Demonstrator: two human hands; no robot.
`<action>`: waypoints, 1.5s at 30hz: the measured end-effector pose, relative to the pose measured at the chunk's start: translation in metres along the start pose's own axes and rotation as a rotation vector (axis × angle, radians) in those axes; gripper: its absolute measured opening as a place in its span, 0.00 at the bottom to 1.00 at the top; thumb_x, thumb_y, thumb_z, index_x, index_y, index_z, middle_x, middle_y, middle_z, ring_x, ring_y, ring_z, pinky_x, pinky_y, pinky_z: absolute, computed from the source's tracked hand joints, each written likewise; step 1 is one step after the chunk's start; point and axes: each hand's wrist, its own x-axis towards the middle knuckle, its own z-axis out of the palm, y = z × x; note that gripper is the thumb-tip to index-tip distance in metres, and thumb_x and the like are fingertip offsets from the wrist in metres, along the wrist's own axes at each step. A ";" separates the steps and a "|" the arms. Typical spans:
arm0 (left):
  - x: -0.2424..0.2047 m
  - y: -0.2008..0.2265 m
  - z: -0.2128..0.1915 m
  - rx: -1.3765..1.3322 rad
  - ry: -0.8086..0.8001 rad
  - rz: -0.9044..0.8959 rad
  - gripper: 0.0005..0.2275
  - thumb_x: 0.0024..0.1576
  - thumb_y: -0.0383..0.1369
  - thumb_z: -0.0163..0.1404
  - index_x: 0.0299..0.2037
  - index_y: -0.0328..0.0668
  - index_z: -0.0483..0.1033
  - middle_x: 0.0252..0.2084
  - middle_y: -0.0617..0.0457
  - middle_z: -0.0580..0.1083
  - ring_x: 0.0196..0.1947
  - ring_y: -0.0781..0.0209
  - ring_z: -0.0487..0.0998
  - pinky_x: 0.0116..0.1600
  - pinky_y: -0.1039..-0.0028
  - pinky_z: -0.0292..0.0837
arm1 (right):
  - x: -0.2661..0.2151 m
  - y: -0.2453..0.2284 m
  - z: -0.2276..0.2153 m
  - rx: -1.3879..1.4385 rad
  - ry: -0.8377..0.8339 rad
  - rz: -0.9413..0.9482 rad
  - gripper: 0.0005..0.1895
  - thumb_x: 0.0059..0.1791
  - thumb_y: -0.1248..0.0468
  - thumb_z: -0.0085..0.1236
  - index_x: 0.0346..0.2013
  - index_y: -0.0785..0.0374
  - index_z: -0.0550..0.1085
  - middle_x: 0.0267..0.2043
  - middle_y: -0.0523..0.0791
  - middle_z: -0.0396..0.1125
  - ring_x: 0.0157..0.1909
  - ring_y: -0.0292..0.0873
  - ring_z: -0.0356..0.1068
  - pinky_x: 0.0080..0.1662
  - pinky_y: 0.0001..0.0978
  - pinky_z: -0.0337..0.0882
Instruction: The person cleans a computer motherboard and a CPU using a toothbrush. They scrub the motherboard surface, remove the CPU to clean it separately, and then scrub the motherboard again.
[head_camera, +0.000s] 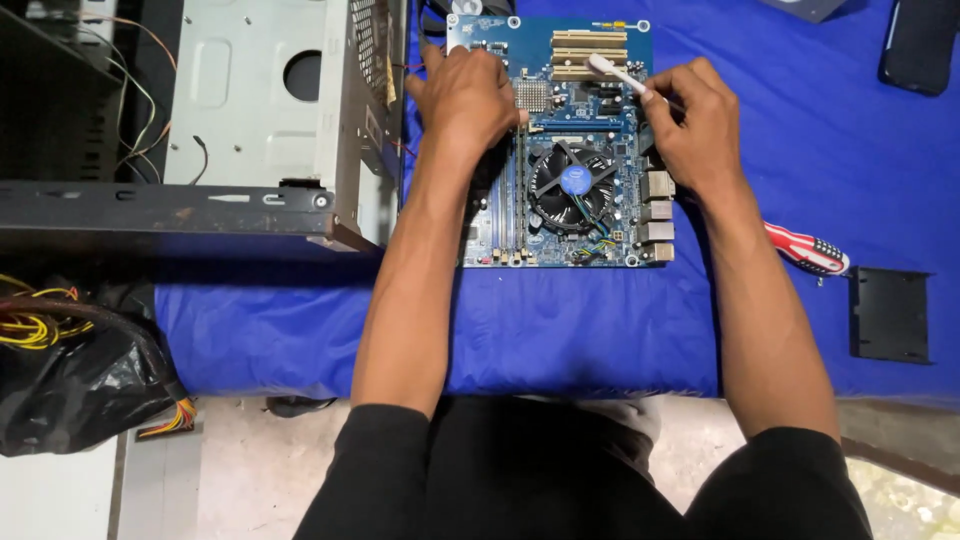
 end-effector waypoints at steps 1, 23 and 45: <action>0.009 -0.001 0.006 0.066 -0.008 -0.028 0.11 0.49 0.43 0.70 0.28 0.53 0.80 0.50 0.53 0.77 0.73 0.37 0.54 0.68 0.32 0.48 | 0.000 0.000 0.000 0.009 0.006 -0.003 0.05 0.59 0.70 0.56 0.42 0.70 0.77 0.38 0.48 0.63 0.37 0.45 0.61 0.37 0.39 0.60; -0.193 -0.032 0.041 -0.283 0.422 0.317 0.06 0.52 0.36 0.51 0.38 0.50 0.72 0.41 0.58 0.71 0.48 0.52 0.67 0.49 0.60 0.56 | -0.005 0.003 0.000 0.052 0.007 0.049 0.06 0.61 0.67 0.56 0.43 0.66 0.79 0.38 0.47 0.63 0.39 0.45 0.62 0.40 0.39 0.60; -0.184 -0.040 0.039 -0.243 0.338 0.315 0.15 0.54 0.45 0.61 0.44 0.54 0.74 0.38 0.63 0.73 0.47 0.54 0.68 0.49 0.61 0.57 | -0.005 0.002 0.000 0.059 0.040 0.056 0.06 0.60 0.67 0.56 0.42 0.65 0.78 0.38 0.47 0.65 0.39 0.45 0.63 0.41 0.39 0.62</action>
